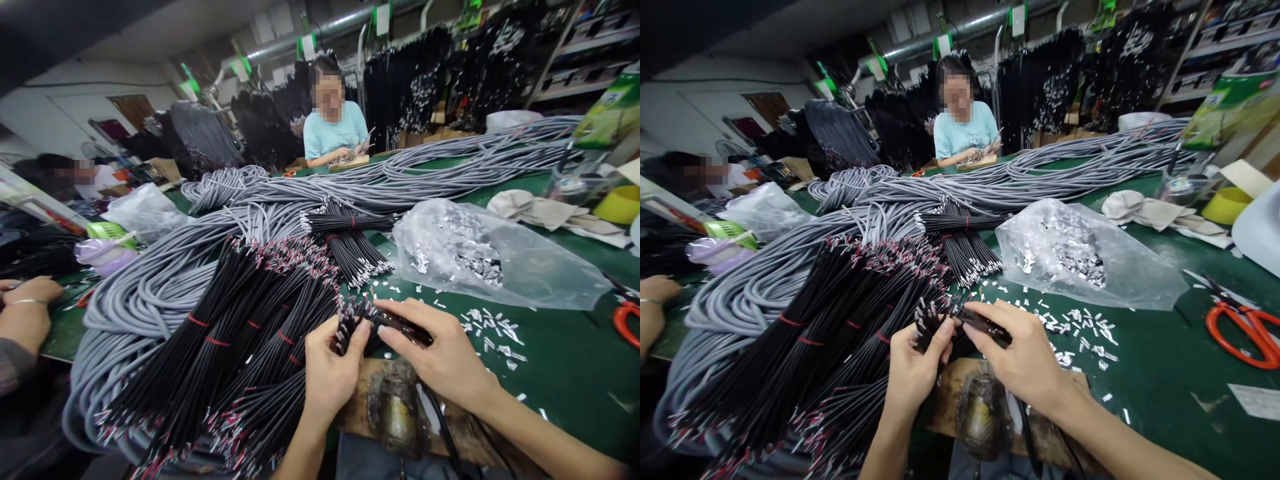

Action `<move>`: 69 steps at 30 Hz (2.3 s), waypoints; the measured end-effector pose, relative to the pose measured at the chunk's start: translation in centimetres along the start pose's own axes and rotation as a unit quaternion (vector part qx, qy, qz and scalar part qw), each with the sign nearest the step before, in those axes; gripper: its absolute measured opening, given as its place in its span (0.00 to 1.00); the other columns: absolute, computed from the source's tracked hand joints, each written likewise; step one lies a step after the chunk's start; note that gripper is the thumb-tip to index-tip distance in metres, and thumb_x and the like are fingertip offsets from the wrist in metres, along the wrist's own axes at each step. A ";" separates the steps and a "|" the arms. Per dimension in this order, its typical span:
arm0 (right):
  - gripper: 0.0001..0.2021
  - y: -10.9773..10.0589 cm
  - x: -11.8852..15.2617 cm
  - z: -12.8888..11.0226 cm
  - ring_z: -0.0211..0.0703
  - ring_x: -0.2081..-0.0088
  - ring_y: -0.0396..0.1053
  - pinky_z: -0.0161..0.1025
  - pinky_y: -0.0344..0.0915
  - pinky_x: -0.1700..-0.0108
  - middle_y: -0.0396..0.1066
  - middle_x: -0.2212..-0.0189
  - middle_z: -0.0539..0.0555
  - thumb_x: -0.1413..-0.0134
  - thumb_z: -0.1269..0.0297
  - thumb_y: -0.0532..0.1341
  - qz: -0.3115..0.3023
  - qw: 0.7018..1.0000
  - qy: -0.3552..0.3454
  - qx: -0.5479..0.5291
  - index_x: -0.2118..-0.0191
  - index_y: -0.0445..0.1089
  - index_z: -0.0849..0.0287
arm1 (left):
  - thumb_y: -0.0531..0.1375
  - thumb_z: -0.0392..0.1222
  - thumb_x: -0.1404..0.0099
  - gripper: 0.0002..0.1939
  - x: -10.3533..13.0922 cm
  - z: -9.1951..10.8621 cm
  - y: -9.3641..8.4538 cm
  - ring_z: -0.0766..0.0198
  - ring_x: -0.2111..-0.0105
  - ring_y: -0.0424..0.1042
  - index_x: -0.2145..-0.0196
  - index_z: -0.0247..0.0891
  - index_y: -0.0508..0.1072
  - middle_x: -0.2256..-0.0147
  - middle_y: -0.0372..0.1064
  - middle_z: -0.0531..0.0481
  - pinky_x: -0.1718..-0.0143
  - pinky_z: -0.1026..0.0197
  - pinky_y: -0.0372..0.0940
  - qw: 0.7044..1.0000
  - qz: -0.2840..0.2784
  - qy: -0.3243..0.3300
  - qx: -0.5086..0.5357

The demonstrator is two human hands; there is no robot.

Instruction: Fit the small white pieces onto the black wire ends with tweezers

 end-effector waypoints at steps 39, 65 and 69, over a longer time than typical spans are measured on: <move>0.09 0.0 0.2 -0.1 0.38 0.70 0.69 0.35 0.65 0.67 0.73 0.71 0.52 0.45 0.66 0.57 -0.022 0.999 -0.012 -0.024 0.62 0.74 0.58 | 0.62 0.43 0.46 0.08 0.7 0.2 -0.2 0.66 0.81 0.68 0.74 0.34 0.74 0.81 0.69 0.52 0.79 0.66 0.63 0.994 0.068 0.047 -0.072; 0.07 0.4 0.4 -0.2 0.37 0.78 0.66 0.34 0.61 0.78 0.72 0.79 0.51 0.52 0.68 0.60 0.015 0.992 0.056 -0.110 0.71 0.76 0.60 | 0.65 0.43 0.49 0.09 0.6 -0.3 -0.1 0.65 0.77 0.67 0.76 0.34 0.72 0.77 0.70 0.52 0.74 0.65 0.63 0.993 0.035 0.055 -0.101; 0.07 0.3 0.3 -0.2 0.40 0.75 0.68 0.35 0.63 0.75 0.73 0.77 0.53 0.52 0.69 0.59 0.010 0.991 0.068 -0.113 0.71 0.76 0.61 | 0.65 0.41 0.48 0.07 0.5 -0.2 -0.1 0.66 0.76 0.69 0.75 0.35 0.73 0.76 0.71 0.53 0.73 0.66 0.63 0.995 0.028 0.056 -0.078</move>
Point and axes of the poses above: each hand's wrist, its own x-axis away from the middle knuckle, its own y-axis out of the palm, z = x × y, the point moved 2 cm from there along -x, towards the middle knuckle
